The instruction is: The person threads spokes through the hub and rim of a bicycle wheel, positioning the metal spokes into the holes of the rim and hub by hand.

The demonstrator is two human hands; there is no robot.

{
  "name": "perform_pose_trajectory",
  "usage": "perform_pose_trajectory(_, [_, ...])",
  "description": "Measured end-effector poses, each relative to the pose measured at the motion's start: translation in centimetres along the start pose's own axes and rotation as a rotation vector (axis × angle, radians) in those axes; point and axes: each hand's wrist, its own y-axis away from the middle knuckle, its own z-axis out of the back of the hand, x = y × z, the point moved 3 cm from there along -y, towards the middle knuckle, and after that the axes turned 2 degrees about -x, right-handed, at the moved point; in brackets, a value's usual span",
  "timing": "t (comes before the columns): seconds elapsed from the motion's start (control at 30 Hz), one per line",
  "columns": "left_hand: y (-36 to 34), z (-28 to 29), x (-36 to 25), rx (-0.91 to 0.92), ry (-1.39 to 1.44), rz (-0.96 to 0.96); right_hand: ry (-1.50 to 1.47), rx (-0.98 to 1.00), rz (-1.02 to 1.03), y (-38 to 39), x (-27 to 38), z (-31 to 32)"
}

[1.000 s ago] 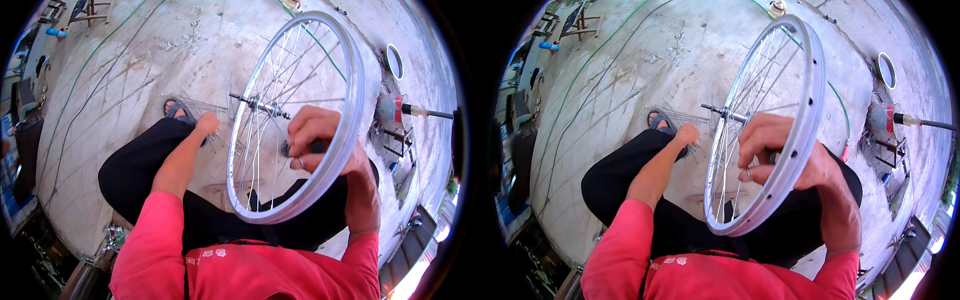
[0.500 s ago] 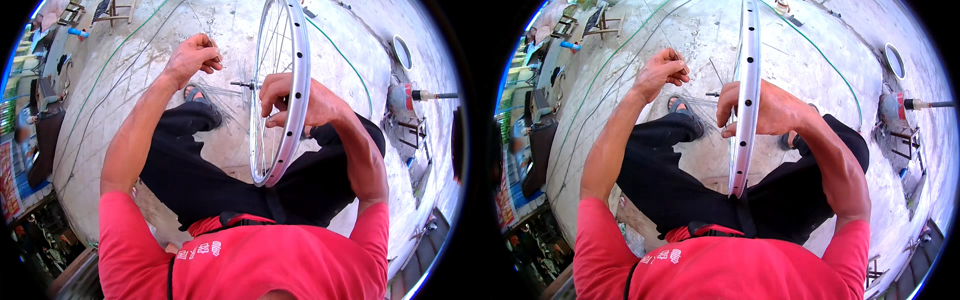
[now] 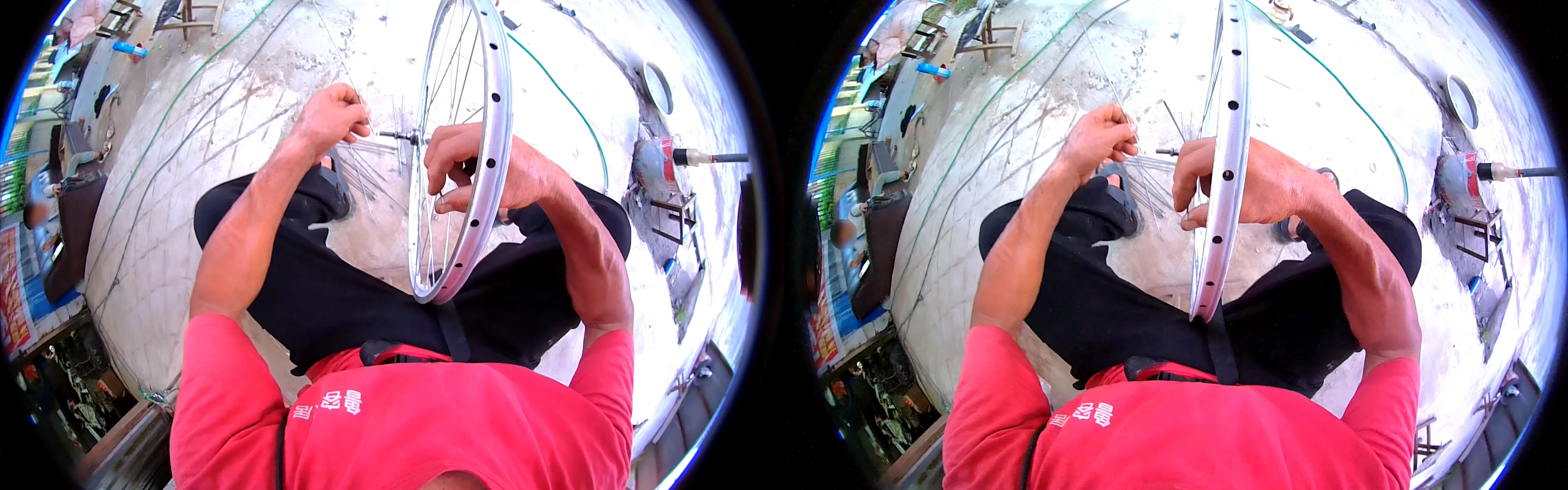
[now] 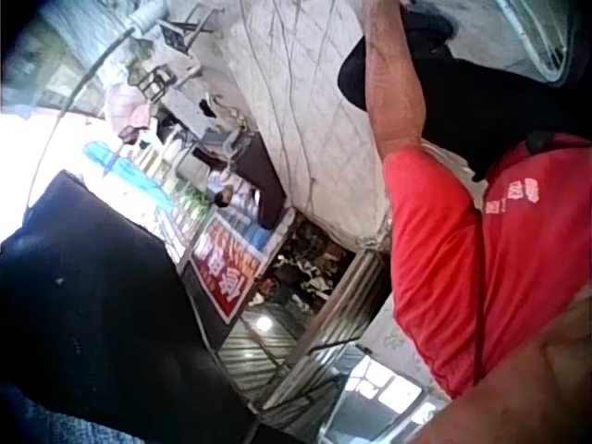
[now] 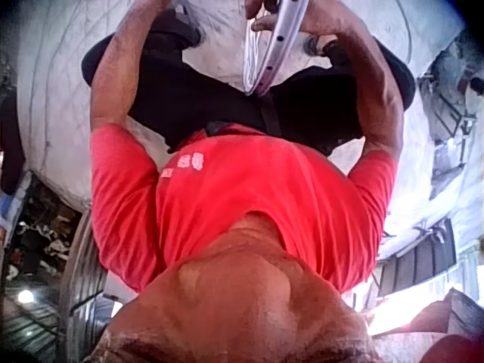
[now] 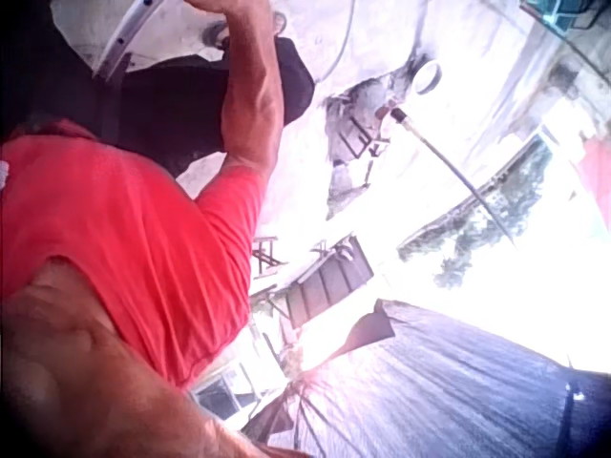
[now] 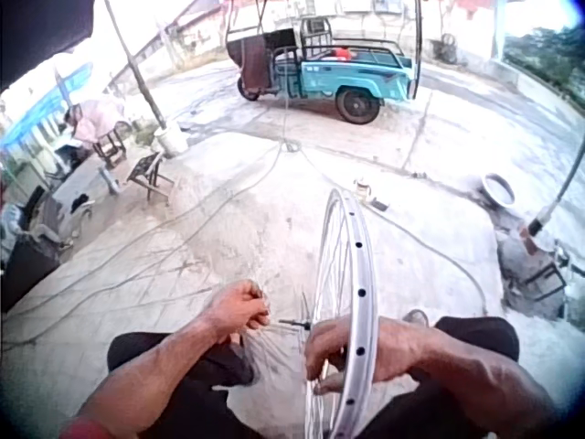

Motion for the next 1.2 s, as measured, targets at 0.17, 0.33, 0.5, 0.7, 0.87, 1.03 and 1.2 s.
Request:
perform_pose_trajectory(0.17, [0.6,-1.2,-0.9,0.108,0.112,0.01,-0.062,0.044,-0.003,-0.1,-0.1,-0.2])
perform_pose_trajectory(0.33, [2.3,-2.1,-3.7,0.243,0.365,-0.105,-0.091,0.005,-0.02,-0.2,-0.6,-0.4])
perform_pose_trajectory(0.5, [4.0,-2.5,-6.2,0.225,0.468,-0.2,-0.123,-0.118,-0.008,0.0,-0.4,-0.4])
perform_pose_trajectory(0.7, [4.4,-2.3,-6.7,0.227,0.479,-0.261,-0.119,-0.109,-0.077,0.3,-0.3,-0.3])
perform_pose_trajectory(0.87, [4.6,-2.4,-6.9,0.226,0.441,-0.297,-0.171,-0.147,-0.146,0.4,-0.4,-0.4])
perform_pose_trajectory(1.03, [4.9,-2.0,-6.0,0.24,0.393,-0.305,-0.09,-0.149,-0.14,0.5,-0.2,-0.3])
perform_pose_trajectory(1.2, [5.6,-2.5,-5.1,0.326,0.397,-0.28,-0.127,-0.207,-0.163,0.3,-0.2,-0.4])
